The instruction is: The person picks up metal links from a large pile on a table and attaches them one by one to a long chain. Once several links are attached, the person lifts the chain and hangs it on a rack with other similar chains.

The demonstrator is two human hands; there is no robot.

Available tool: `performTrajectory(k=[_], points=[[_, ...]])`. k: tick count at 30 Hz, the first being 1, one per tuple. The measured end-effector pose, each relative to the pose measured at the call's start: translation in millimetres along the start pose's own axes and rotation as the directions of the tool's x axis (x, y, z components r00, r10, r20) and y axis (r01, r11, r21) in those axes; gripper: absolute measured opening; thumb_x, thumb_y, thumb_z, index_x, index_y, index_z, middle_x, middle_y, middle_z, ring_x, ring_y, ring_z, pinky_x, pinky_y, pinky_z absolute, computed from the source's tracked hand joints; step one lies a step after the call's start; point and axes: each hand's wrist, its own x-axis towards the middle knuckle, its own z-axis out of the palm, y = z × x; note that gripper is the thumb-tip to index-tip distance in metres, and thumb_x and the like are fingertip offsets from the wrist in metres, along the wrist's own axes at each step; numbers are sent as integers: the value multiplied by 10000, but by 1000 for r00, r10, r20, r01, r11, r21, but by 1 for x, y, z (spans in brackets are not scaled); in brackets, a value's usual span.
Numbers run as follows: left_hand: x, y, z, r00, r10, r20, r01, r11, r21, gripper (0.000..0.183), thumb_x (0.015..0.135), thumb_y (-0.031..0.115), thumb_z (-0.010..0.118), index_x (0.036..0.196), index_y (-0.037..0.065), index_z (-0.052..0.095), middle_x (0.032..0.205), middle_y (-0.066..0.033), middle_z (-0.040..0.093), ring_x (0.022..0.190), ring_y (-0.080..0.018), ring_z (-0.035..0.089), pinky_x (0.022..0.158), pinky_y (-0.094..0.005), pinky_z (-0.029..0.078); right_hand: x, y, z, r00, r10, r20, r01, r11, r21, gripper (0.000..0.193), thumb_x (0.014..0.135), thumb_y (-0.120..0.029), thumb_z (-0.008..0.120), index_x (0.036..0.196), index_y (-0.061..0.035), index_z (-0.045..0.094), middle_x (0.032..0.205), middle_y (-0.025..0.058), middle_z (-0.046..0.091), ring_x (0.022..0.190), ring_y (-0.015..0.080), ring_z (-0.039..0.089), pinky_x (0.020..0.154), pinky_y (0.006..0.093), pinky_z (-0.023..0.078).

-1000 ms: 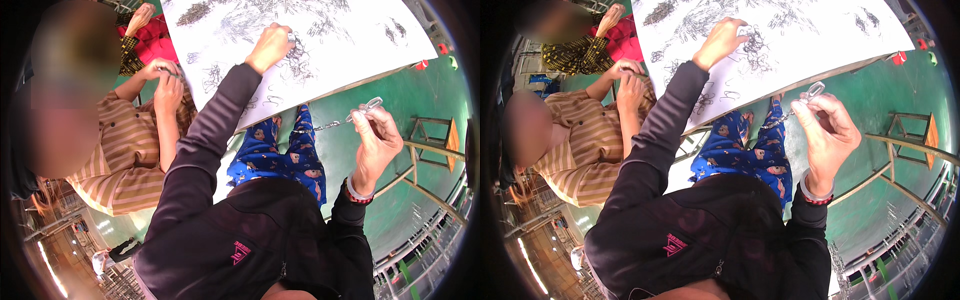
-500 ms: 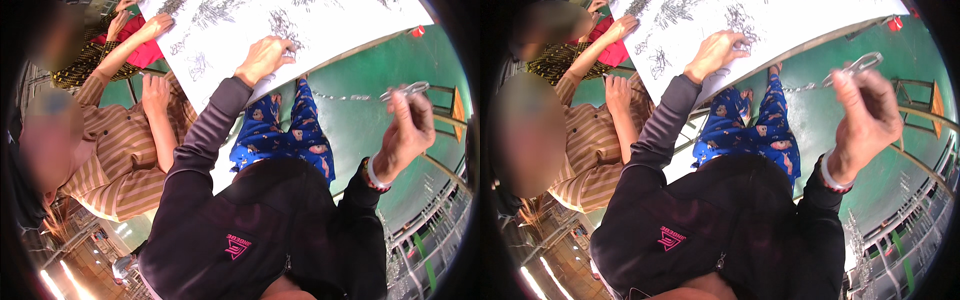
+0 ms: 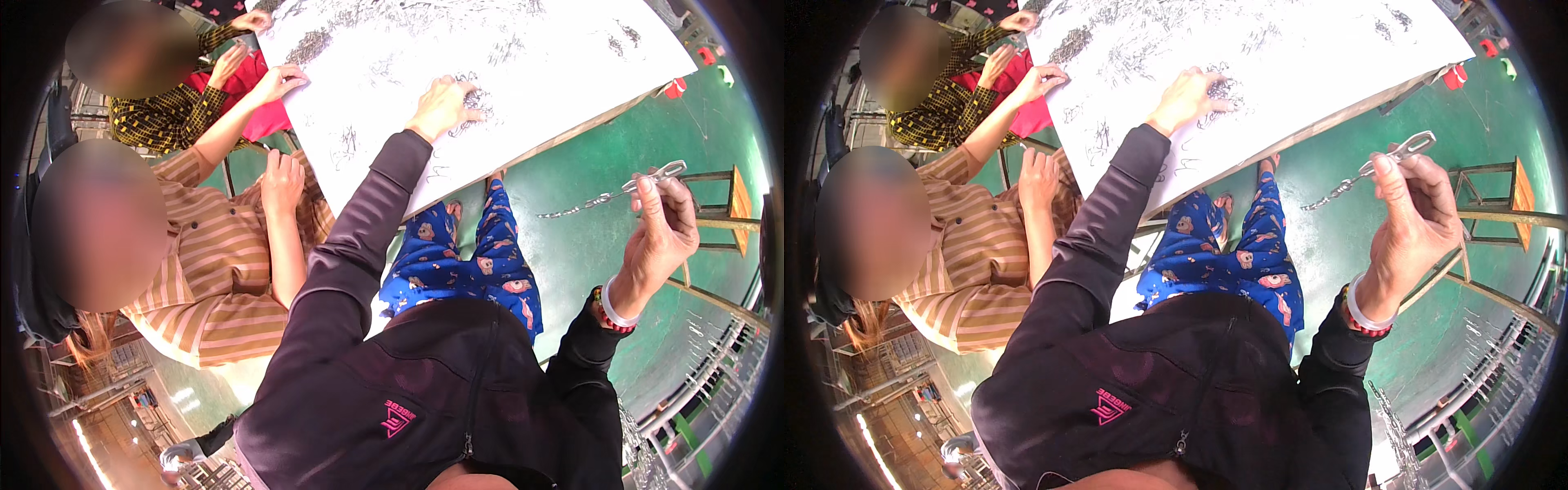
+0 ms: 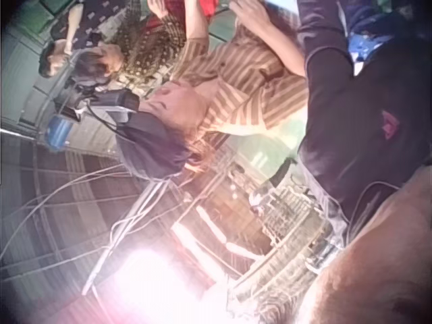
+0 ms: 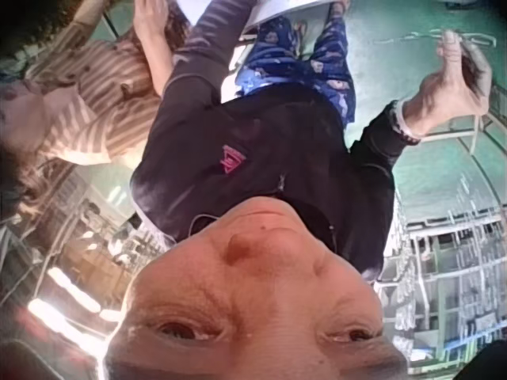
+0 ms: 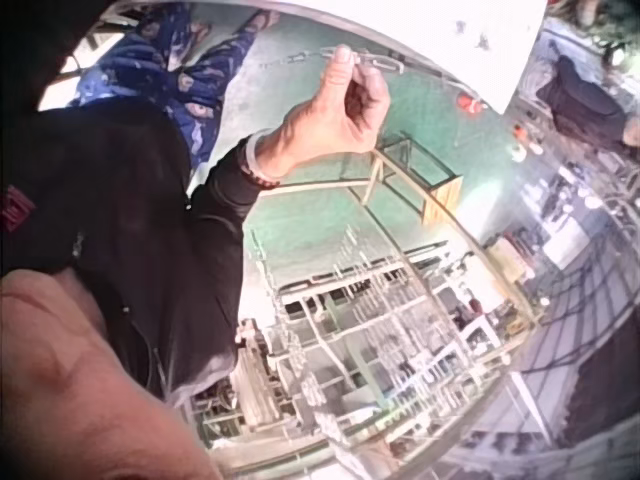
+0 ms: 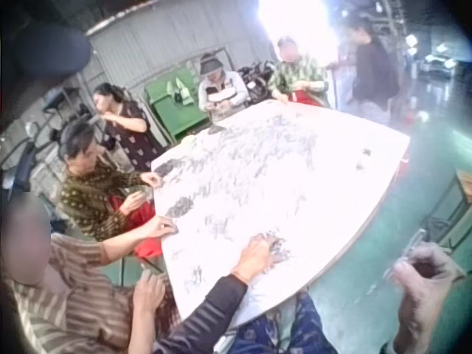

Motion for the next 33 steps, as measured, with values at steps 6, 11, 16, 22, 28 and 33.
performTrajectory(k=[6,11,16,22,28,33], points=[[8,-8,12,999,-22,27,23,999,-27,327,710,301,704,897,34,676,917,-171,601,892,-295,594,795,-393,468,-2,0,8,999,31,17,-32,999,32,192,686,60,740,848,22,643,781,91,644,617,101,564,534,192,425],[15,-5,-29,998,-57,14,58,975,-214,361,720,330,700,872,3,673,826,-182,616,772,-289,625,719,-369,482,0,7,8,999,40,26,-41,999,26,194,684,63,740,849,21,648,780,86,647,614,97,559,539,192,423],[25,3,-69,996,-79,31,84,946,-313,466,769,377,681,955,-49,638,886,-183,637,822,-247,632,705,-344,485,0,13,9,995,40,86,-43,998,34,188,717,60,713,890,32,643,826,121,651,655,126,577,562,215,430],[33,5,-69,987,-123,105,160,840,-518,439,829,327,639,1036,-57,582,977,-174,643,733,-187,652,679,-292,514,-2,12,17,997,45,68,-48,998,48,200,673,78,738,844,23,652,782,85,652,617,95,559,543,192,421],[36,-2,-42,976,-196,100,217,794,-568,291,779,150,678,1006,-12,594,778,-113,646,581,-137,621,547,-271,496,-5,12,17,991,71,109,-74,997,24,210,670,88,734,852,21,655,809,88,658,664,107,590,584,197,455],[25,-9,-19,994,-29,-102,2,967,-255,294,729,127,685,990,10,615,714,-129,635,685,-229,633,688,-359,498,-7,12,19,986,85,142,-88,996,14,215,669,102,725,852,13,657,819,83,656,731,128,618,664,224,498]])
